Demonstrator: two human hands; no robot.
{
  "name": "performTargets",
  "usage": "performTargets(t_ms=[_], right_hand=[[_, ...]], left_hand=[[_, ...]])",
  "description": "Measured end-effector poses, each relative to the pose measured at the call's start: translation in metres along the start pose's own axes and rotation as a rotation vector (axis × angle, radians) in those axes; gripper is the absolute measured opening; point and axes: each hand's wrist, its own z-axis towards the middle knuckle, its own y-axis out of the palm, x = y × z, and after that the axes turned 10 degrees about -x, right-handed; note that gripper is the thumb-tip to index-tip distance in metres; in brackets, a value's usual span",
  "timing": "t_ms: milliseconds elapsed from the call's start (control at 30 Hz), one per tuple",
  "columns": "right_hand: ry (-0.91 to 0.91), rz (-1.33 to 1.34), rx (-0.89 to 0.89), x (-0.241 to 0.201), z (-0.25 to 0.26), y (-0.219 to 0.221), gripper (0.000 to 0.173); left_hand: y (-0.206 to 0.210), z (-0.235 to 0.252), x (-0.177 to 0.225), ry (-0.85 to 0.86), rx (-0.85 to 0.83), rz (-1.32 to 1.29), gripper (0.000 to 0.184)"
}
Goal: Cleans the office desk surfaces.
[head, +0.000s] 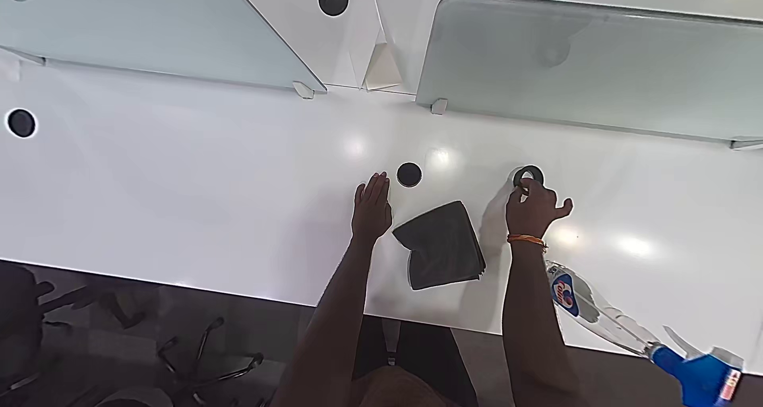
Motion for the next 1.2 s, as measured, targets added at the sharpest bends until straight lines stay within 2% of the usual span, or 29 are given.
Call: performTargets(t_ms=[567, 733, 833, 900, 1067, 1100, 1167, 1200], right_hand=[[0.274, -0.044, -0.006, 0.038, -0.002, -0.016, 0.034], [0.279, -0.024, 0.02, 0.048, -0.007, -0.019, 0.033], [0.135, 0.01, 0.108, 0.055, -0.024, -0.011, 0.041], [-0.022, 0.038, 0.113, 0.044, -0.055, 0.002, 0.046], [-0.635, 0.12, -0.058, -0.015, -0.162, 0.076, 0.052], [-0.685, 0.079, -0.141, -0.023, -0.17, 0.088, 0.057], [-0.669, -0.003, -0.33, -0.028, -0.17, 0.104, 0.07], [-0.655, -0.04, -0.378, -0.026, -0.167, 0.108, 0.07]], left_hand=[[-0.001, 0.0, 0.001, -0.005, 0.007, 0.005, 0.056], [-0.001, 0.001, 0.001, -0.01, 0.007, 0.001, 0.056], [-0.001, 0.0, 0.0, -0.008, 0.016, -0.006, 0.054], [-0.001, 0.001, 0.001, -0.012, 0.003, 0.0, 0.055], [-0.002, 0.003, 0.001, -0.009, 0.002, 0.021, 0.056], [-0.002, 0.003, 0.001, -0.012, 0.003, 0.02, 0.056], [-0.002, 0.003, 0.001, -0.013, 0.006, 0.022, 0.056], [-0.002, 0.002, 0.002, -0.016, 0.0, 0.023, 0.057]])
